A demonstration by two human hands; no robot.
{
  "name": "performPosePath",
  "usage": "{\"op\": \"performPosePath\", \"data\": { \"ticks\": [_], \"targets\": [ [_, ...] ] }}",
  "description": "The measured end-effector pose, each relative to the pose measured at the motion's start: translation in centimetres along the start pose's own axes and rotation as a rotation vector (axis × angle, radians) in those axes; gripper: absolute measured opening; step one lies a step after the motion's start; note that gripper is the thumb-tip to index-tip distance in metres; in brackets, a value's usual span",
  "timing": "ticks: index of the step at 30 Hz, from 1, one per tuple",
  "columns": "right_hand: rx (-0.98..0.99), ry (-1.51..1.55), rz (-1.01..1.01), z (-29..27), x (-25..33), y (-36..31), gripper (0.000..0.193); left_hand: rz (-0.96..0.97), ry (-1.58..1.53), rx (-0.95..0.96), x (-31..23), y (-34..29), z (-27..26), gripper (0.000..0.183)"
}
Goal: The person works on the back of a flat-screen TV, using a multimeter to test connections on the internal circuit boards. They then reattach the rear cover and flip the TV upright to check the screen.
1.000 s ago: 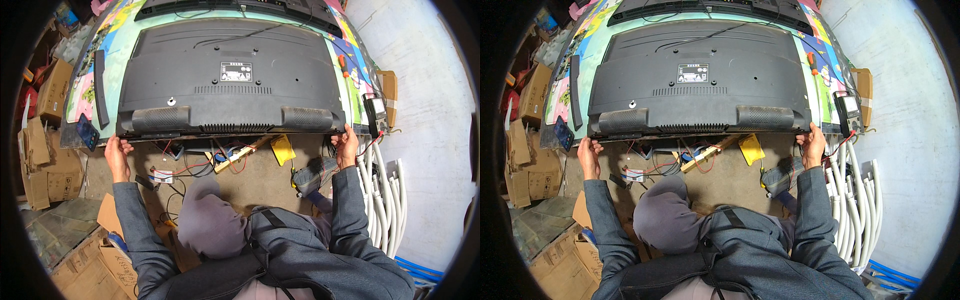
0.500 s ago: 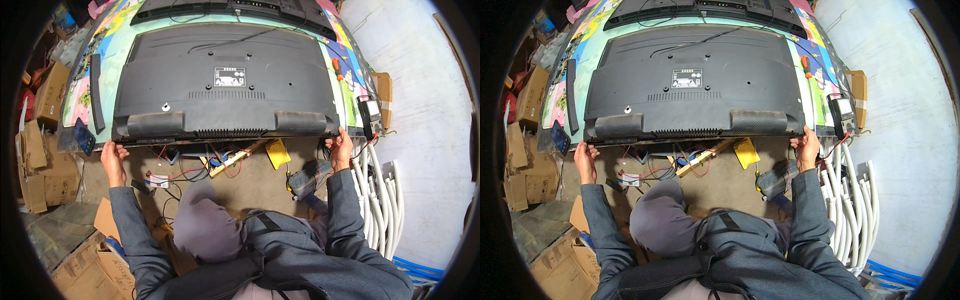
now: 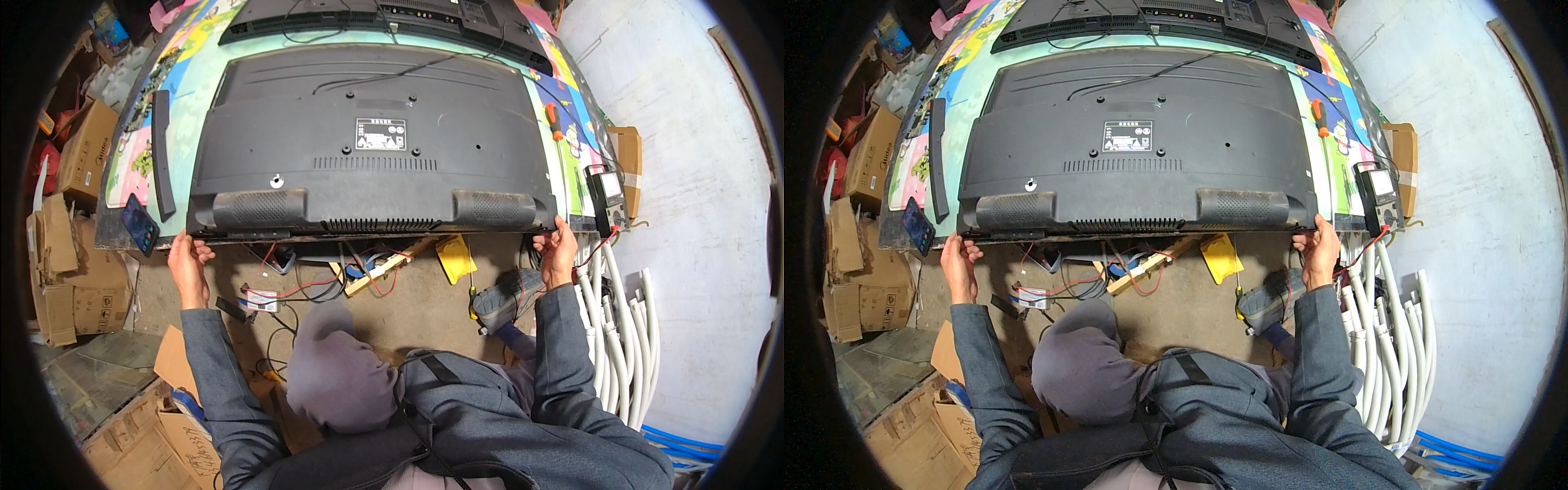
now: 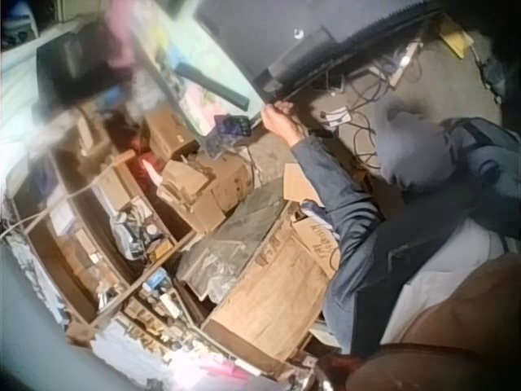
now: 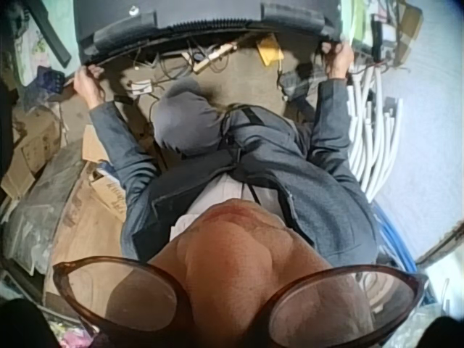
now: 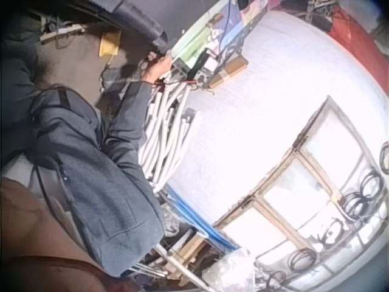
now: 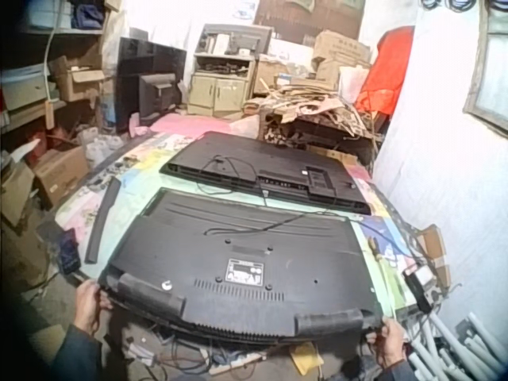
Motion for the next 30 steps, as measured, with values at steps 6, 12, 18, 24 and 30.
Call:
{"op": "performPosePath", "data": {
  "ticks": [6, 12, 18, 24, 30],
  "targets": [
    [-0.082, 0.076, -0.126, -1.9, -1.4, -1.4, 0.036, -0.008, 0.009, 0.017, 0.0, -0.1, -0.2, 0.033],
    [0.377, -1.109, -0.439, -5.1, -10.9, -2.7, 0.03, 0.012, 0.049, -0.007, -0.8, -0.7, 0.6, 0.031],
    [0.522, -1.635, -0.178, -8.8, -15.6, -0.5, 0.075, 0.02, 0.092, -0.062, -1.3, -1.2, 0.8, 0.032],
    [0.592, -1.751, -0.174, -9.2, -17.3, 0.1, 0.108, 0.027, 0.086, -0.103, -1.4, -1.5, 1.0, 0.03],
    [0.489, -2.077, -0.026, -6.8, -17.2, -1.2, 0.099, 0.06, 0.083, -0.084, -0.6, -0.9, 0.3, 0.024]
  ]
}}
Point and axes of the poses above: each hand's wrist, its own y-axis towards the middle knuckle, its own z-axis out of the palm, x = y × z, the point moved 5 cm from there along y, towards the middle knuckle, and after that the axes turned 15 degrees about -x, right-handed, at the moved point
